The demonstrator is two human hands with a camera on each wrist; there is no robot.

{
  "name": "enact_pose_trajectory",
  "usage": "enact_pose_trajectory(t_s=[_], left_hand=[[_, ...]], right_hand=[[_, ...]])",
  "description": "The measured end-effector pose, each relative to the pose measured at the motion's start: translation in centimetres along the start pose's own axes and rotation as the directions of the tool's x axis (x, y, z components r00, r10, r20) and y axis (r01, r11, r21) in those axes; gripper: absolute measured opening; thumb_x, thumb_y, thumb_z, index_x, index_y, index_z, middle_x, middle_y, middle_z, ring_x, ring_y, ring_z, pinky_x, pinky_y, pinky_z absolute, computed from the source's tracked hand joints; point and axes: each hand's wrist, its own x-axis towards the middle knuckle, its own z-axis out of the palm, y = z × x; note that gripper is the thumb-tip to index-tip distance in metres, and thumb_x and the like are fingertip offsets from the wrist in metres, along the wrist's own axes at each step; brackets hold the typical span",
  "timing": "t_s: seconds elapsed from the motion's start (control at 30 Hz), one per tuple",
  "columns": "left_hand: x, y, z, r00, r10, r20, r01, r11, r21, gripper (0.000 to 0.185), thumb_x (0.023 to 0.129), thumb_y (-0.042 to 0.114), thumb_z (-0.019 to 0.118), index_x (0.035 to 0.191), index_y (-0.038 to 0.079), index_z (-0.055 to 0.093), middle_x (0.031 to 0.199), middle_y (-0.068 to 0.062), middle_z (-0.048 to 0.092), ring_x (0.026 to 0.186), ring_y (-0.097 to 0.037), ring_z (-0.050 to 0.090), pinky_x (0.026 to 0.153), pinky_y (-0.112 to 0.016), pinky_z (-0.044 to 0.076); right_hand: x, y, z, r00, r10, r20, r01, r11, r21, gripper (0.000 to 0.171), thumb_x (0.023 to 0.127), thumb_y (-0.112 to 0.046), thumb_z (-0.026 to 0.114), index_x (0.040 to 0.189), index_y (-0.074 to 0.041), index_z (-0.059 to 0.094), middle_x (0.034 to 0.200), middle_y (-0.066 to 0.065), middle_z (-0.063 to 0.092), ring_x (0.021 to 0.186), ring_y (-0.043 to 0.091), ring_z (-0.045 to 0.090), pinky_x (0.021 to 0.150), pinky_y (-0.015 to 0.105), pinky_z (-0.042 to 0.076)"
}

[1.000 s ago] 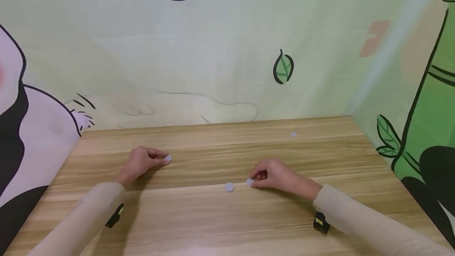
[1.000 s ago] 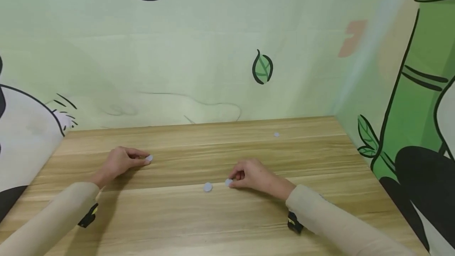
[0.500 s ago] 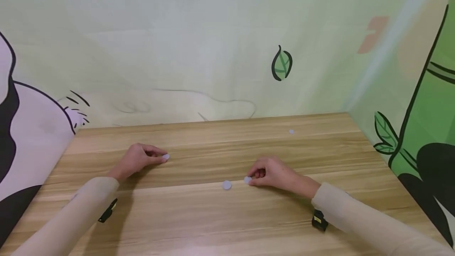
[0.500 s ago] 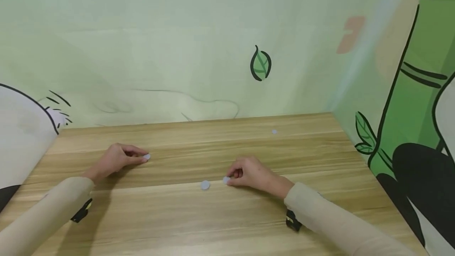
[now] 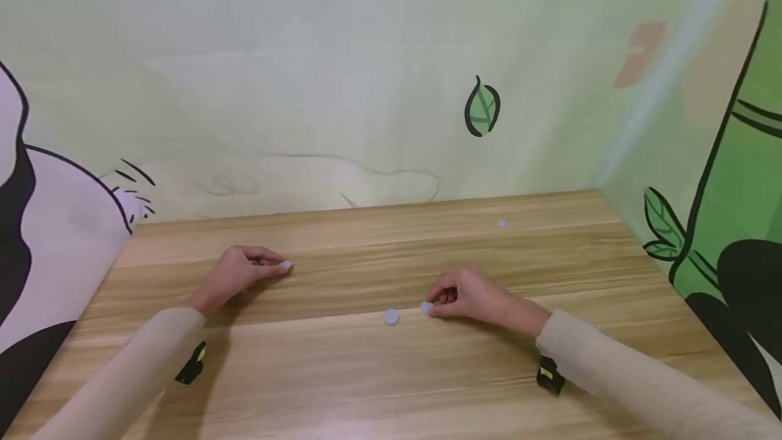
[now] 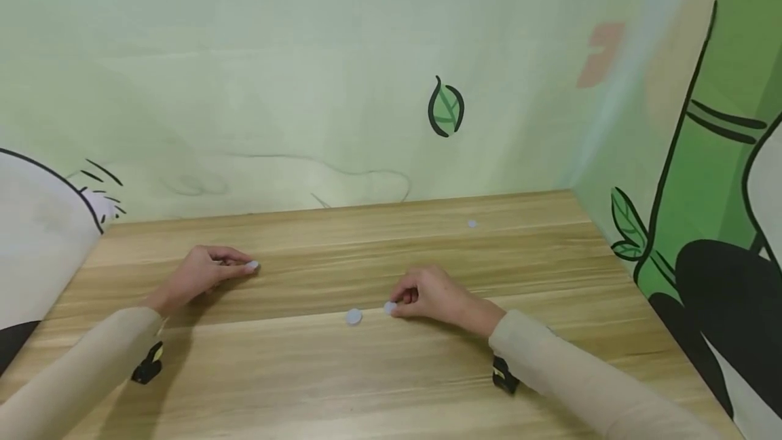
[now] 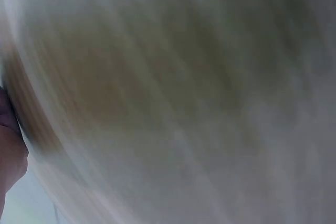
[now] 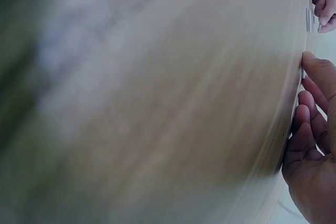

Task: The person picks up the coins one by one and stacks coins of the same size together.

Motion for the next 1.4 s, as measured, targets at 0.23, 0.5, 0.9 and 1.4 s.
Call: enact_pose_trajectory(t_s=[0.23, 0.5, 0.9, 1.4], left_hand=[[-1.3, -0.1, -0.2, 0.999, 0.006, -0.042, -0.011, 0.993, -0.12, 0.048, 0.082, 0.047, 0.084, 0.111, 0.01, 0.077, 0.076, -0.002, 0.06, 0.052, -0.01, 0.044, 0.046, -0.028, 0.042], [-2.9, 2.0, -0.5, 0.997, 0.065, -0.05, -0.073, 0.98, -0.187, 0.045, 0.082, 0.047, 0.083, 0.106, 0.009, 0.077, 0.072, 0.003, 0.053, 0.054, -0.009, 0.039, 0.047, -0.028, 0.037], [-5.2, 8.9, 3.7, 0.976, 0.218, 0.031, -0.202, 0.943, -0.265, 0.03, 0.082, 0.033, 0.086, 0.101, 0.01, 0.079, 0.073, -0.001, 0.055, 0.061, -0.011, 0.043, 0.05, -0.024, 0.035], [-5.4, 13.2, 9.0, 0.847, 0.526, 0.07, -0.499, 0.834, -0.233, 0.017, 0.081, 0.008, 0.086, 0.096, 0.009, 0.08, 0.07, 0.002, 0.052, 0.063, -0.008, 0.043, 0.055, -0.019, 0.034]], right_hand=[[0.2, -0.2, 0.0, 1.0, -0.015, -0.006, 0.015, 1.0, -0.016, 0.012, 0.085, -0.022, 0.085, 0.094, -0.016, 0.081, 0.08, -0.01, 0.063, 0.071, 0.002, 0.055, 0.063, 0.02, 0.05], [-0.1, -0.1, 0.2, 1.0, -0.022, -0.02, 0.023, 1.0, 0.015, 0.012, 0.084, -0.02, 0.085, 0.093, -0.014, 0.082, 0.08, -0.01, 0.065, 0.07, 0.001, 0.054, 0.061, 0.02, 0.05], [-0.6, 0.9, 0.8, 0.996, 0.003, -0.092, 0.004, 0.997, 0.079, 0.013, 0.082, -0.021, 0.086, 0.094, -0.018, 0.083, 0.082, -0.011, 0.067, 0.071, 0.003, 0.055, 0.062, 0.02, 0.049], [-0.7, 0.8, 0.8, 0.996, 0.015, -0.083, -0.007, 0.995, 0.098, 0.014, 0.083, -0.021, 0.085, 0.097, -0.017, 0.082, 0.084, -0.01, 0.067, 0.072, 0.004, 0.056, 0.063, 0.021, 0.049]])
